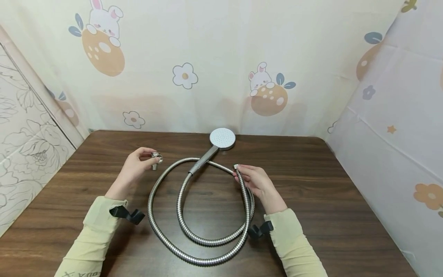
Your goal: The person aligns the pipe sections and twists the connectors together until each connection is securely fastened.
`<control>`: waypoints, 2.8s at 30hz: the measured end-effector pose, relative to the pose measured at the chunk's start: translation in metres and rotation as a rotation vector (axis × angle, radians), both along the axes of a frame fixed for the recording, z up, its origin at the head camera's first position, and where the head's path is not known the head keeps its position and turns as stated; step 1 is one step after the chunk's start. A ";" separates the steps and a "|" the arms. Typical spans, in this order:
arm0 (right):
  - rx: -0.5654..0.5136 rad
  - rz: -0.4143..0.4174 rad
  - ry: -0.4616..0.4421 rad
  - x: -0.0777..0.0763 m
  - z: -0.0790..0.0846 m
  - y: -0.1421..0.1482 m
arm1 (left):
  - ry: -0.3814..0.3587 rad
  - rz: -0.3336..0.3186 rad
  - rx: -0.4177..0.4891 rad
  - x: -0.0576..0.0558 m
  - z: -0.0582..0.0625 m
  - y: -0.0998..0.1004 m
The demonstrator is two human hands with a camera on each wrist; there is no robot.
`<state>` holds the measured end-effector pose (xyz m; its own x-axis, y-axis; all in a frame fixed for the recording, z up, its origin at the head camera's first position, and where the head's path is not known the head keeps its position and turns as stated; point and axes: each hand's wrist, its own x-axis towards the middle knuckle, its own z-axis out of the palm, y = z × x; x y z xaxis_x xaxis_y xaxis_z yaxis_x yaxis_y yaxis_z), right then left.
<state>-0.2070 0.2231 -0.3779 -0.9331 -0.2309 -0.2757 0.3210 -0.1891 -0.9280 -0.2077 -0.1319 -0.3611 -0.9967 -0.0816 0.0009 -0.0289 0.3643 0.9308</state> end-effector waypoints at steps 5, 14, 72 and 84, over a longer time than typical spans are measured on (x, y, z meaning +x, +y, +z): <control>-0.024 0.002 -0.011 0.001 0.003 -0.004 | 0.006 -0.016 0.034 0.000 0.000 0.005; -0.057 -0.016 0.006 -0.001 0.005 -0.011 | 0.016 -0.059 0.081 0.000 0.001 0.011; 0.158 0.023 0.141 0.003 0.024 -0.088 | 0.012 -0.111 0.311 -0.007 0.015 0.056; 0.270 0.001 0.273 0.006 0.022 -0.101 | -0.001 -0.117 0.389 -0.009 0.017 0.063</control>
<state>-0.2010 0.1225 -0.3555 -0.9804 -0.1848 -0.0685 0.0556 0.0738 -0.9957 -0.2168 -0.0685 -0.3441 -0.9992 0.0384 -0.0083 -0.0089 -0.0145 0.9999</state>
